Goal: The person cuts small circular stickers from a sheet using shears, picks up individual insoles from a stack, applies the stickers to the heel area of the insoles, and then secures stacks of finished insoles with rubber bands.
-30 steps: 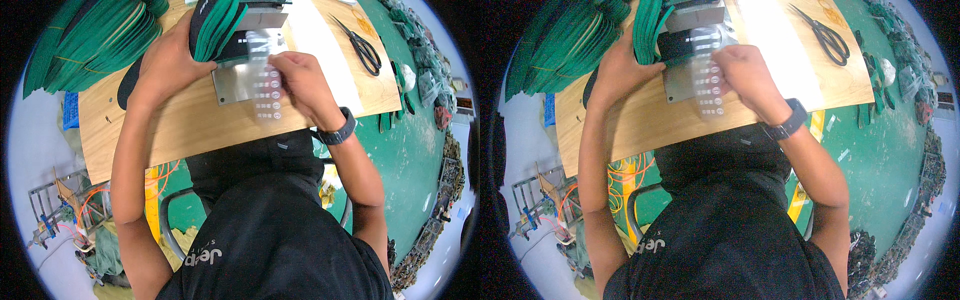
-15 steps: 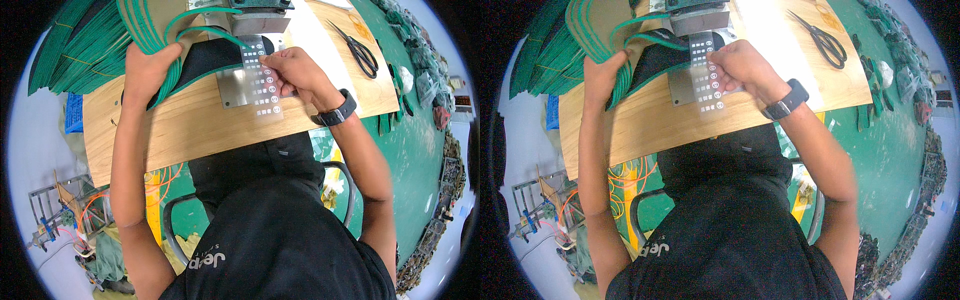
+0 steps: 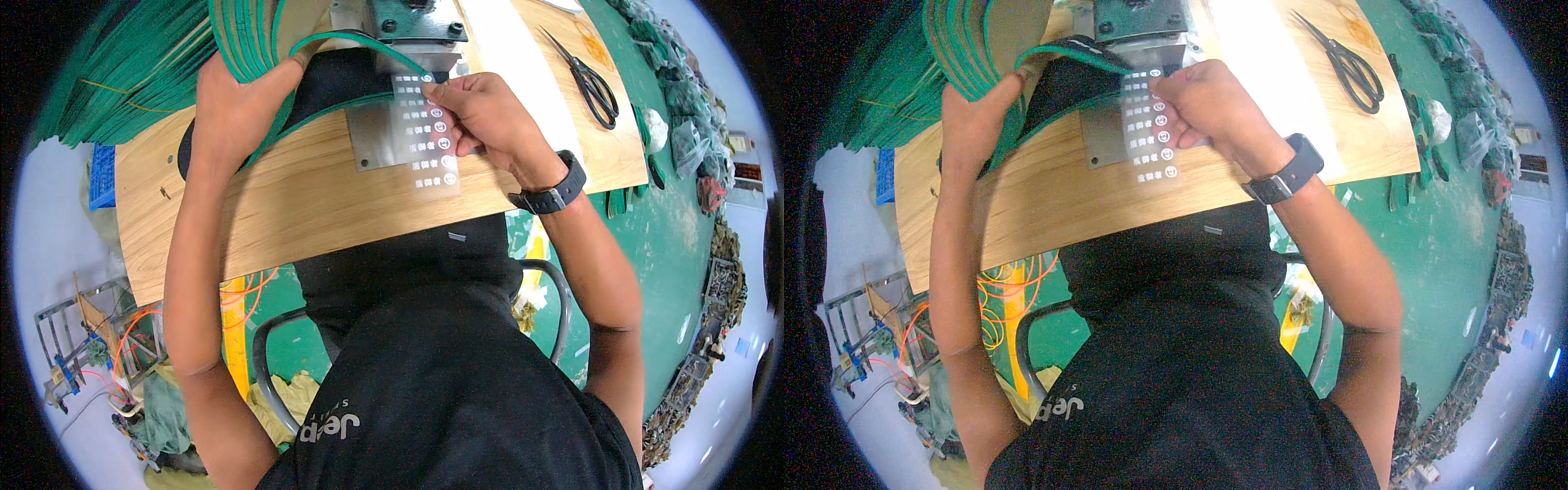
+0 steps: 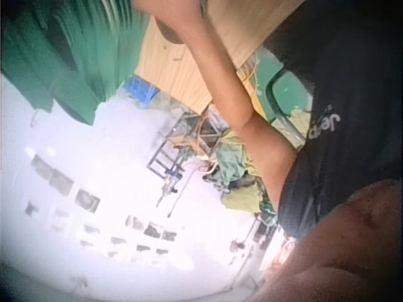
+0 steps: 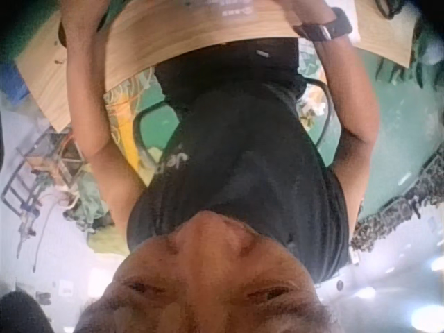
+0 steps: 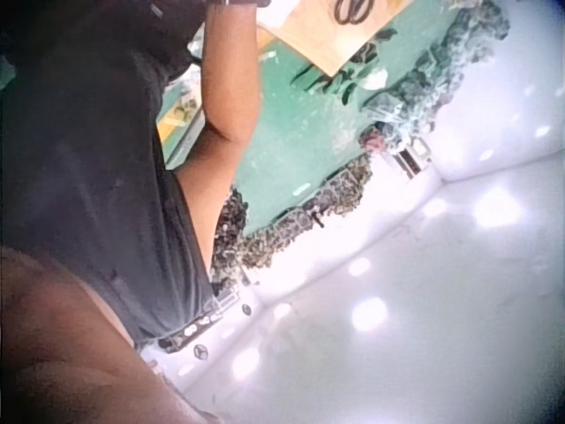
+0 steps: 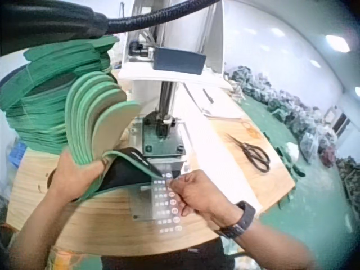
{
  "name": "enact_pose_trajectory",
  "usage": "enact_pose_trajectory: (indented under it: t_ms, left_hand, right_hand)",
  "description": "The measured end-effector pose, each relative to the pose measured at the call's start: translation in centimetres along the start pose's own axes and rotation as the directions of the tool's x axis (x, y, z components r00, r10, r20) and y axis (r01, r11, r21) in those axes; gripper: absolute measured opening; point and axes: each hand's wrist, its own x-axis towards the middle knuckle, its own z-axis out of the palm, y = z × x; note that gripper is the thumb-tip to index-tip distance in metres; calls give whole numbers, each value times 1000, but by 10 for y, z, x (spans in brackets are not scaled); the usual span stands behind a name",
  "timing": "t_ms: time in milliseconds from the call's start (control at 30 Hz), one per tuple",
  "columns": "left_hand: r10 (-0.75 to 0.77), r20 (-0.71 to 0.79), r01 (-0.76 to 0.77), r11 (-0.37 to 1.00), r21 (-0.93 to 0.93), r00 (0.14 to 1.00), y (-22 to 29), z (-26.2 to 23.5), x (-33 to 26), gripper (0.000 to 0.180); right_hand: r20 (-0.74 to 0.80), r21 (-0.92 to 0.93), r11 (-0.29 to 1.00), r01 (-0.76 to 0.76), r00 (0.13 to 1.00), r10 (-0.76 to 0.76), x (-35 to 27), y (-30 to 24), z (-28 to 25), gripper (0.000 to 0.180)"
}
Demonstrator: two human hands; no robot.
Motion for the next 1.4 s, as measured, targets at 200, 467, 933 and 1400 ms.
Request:
enact_pose_trajectory:
  t_ms: [200, 467, 933, 1400]
  left_hand:
    - [246, 115, -271, 881, 388, 963, -3, 17, 0, 62]
    - [38, 240, -159, 847, 508, 970, 14, 18, 2, 79]
    - [9, 305, -142, 898, 416, 952, 20, 5, 9, 54]
    - [-61, -41, 57, 992, -112, 997, -1, -17, 3, 23]
  right_hand:
    - [-24, 13, 999, 30, 999, -30, -7, -2, 3, 26]
    - [-185, 346, 925, 159, 978, -99, -20, 20, -13, 21]
    - [-200, 345, 928, 140, 977, -73, -17, 19, -16, 23]
    - [-5, -73, 997, 20, 1000, -21, 0, 1, 0, 31]
